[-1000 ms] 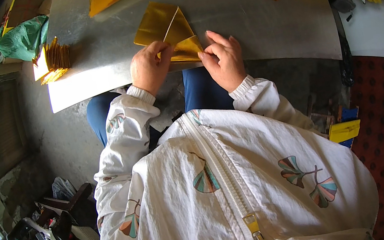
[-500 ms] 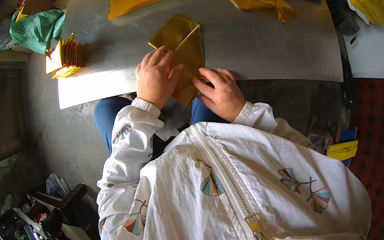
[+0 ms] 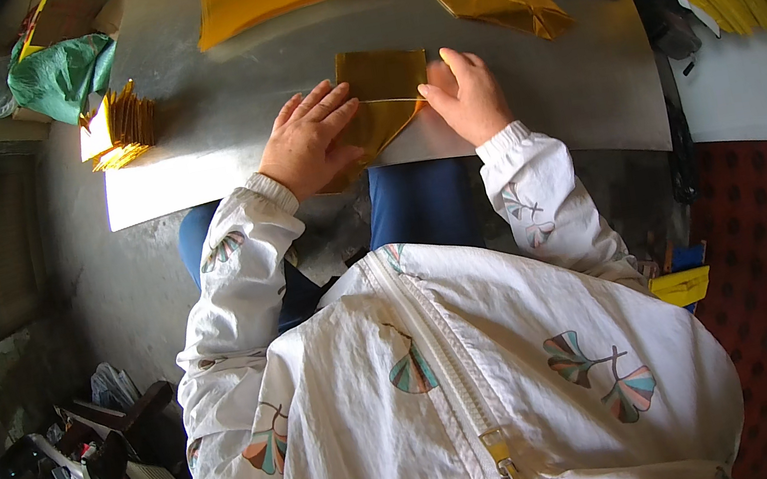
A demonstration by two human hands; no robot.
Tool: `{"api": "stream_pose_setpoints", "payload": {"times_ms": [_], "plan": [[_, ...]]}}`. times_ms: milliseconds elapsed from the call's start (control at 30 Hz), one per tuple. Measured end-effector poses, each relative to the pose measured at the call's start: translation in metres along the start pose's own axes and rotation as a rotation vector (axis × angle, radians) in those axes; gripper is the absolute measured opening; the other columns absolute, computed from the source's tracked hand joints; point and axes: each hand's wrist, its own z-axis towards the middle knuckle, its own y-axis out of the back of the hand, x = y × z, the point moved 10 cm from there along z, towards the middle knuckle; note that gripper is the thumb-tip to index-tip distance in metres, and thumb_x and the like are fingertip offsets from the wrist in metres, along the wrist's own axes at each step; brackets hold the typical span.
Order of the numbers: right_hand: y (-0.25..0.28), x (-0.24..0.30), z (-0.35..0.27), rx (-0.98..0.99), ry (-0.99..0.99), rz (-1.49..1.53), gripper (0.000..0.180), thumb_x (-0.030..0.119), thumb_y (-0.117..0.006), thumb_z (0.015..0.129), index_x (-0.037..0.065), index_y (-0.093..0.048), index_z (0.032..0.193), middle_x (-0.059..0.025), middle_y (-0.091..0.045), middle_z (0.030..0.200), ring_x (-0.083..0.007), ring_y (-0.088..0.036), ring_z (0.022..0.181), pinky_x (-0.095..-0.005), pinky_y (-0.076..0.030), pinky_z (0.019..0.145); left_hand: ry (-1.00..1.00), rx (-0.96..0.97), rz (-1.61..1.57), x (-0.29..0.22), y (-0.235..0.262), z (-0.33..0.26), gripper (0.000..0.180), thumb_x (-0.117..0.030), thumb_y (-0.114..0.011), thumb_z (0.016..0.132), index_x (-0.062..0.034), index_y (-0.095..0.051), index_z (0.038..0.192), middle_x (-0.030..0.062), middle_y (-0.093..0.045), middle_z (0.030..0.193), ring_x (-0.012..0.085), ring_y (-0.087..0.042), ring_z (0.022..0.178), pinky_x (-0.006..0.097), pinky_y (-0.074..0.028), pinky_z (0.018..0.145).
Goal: The person folds gold-colored paper sheets by hand into pyramid-shaped objects on a metal table. The person repeatedly folds the paper, creases the edges, and places the finished pyramids on the table.
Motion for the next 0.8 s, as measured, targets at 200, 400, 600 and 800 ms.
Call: {"api": "stream_pose_setpoints", "payload": {"times_ms": [200,400,600,800], "plan": [[-0.034,-0.033,0.021,0.302,-0.473,0.266,0.049,0.029,-0.078,0.073,-0.002,-0.064,0.108,-0.0132,-0.07,0.087,-0.0232,-0.068,0.078,-0.0337,-0.055,0.072,0.231,-0.072,-0.094,0.023,0.005,0.006,0.08,-0.041,-0.078,0.075,-0.0097,-0.045,0.141,0.0107,-0.041,0.15,0.0291,-0.031,0.142,0.046,-0.023,0.117],[-0.052,-0.028,0.01,0.46,-0.545,0.55,0.034,0.025,-0.074,0.079,-0.001,-0.068,0.1,-0.009,-0.07,0.092,-0.0142,-0.063,0.07,-0.0262,-0.052,0.064,0.237,-0.115,-0.136,0.021,0.012,0.007,0.078,-0.04,-0.08,0.073,-0.0088,-0.048,0.137,0.0118,-0.044,0.146,0.0301,-0.033,0.141,0.047,-0.023,0.117],[-0.036,-0.037,0.01,0.128,-0.329,0.541,0.022,0.017,-0.072,0.076,-0.003,-0.063,0.078,-0.0162,-0.065,0.086,-0.0258,-0.061,0.08,-0.0366,-0.049,0.074,0.236,-0.129,-0.119,0.021,0.018,0.01,0.077,-0.037,-0.081,0.072,-0.009,-0.048,0.136,0.011,-0.046,0.144,0.0302,-0.035,0.139,0.047,-0.023,0.116],[-0.025,-0.034,-0.001,0.026,-0.273,0.555,0.019,0.015,-0.071,0.08,-0.002,-0.064,0.081,-0.0118,-0.067,0.086,-0.0215,-0.062,0.077,-0.0326,-0.049,0.072,0.23,-0.169,-0.092,0.021,0.019,0.01,0.076,-0.035,-0.081,0.071,-0.0101,-0.049,0.135,0.012,-0.049,0.14,0.0305,-0.036,0.138,0.047,-0.024,0.116]]}}
